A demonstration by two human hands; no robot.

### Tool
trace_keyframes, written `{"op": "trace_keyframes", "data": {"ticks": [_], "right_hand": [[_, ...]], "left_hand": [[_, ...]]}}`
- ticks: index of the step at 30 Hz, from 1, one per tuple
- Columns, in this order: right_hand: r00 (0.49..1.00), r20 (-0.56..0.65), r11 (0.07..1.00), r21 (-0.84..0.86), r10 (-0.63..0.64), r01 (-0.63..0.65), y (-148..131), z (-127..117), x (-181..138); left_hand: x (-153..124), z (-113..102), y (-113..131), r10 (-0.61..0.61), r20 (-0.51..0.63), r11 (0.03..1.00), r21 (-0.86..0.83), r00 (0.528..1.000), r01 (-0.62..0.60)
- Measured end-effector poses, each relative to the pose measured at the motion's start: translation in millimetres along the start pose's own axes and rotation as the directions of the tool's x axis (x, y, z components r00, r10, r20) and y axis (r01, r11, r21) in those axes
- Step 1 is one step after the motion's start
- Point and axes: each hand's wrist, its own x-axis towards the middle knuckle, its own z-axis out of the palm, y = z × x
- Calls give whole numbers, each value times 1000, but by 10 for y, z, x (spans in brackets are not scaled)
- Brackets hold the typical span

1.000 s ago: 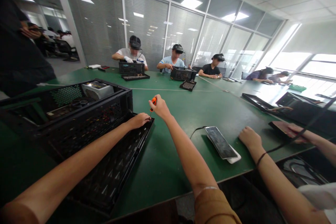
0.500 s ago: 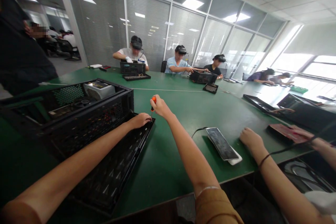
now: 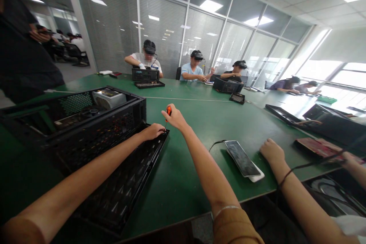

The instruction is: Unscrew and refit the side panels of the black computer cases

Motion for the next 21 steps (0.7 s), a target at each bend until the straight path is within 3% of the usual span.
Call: {"op": "trace_keyframes", "data": {"ticks": [5,16,21], "right_hand": [[997,49,998,7,-66,66,-13,-27,27],[999,-18,993,106,50,-47,-47,89,11],[984,120,956,247,131,-158,-6,81,41]], "left_hand": [[2,8,-6,14,1,1000,2,1000,-14],[8,7,-13,8,8,1000,-21,1000,-8],[5,10,-16,-5,5,1000,-19,1000,5]]}}
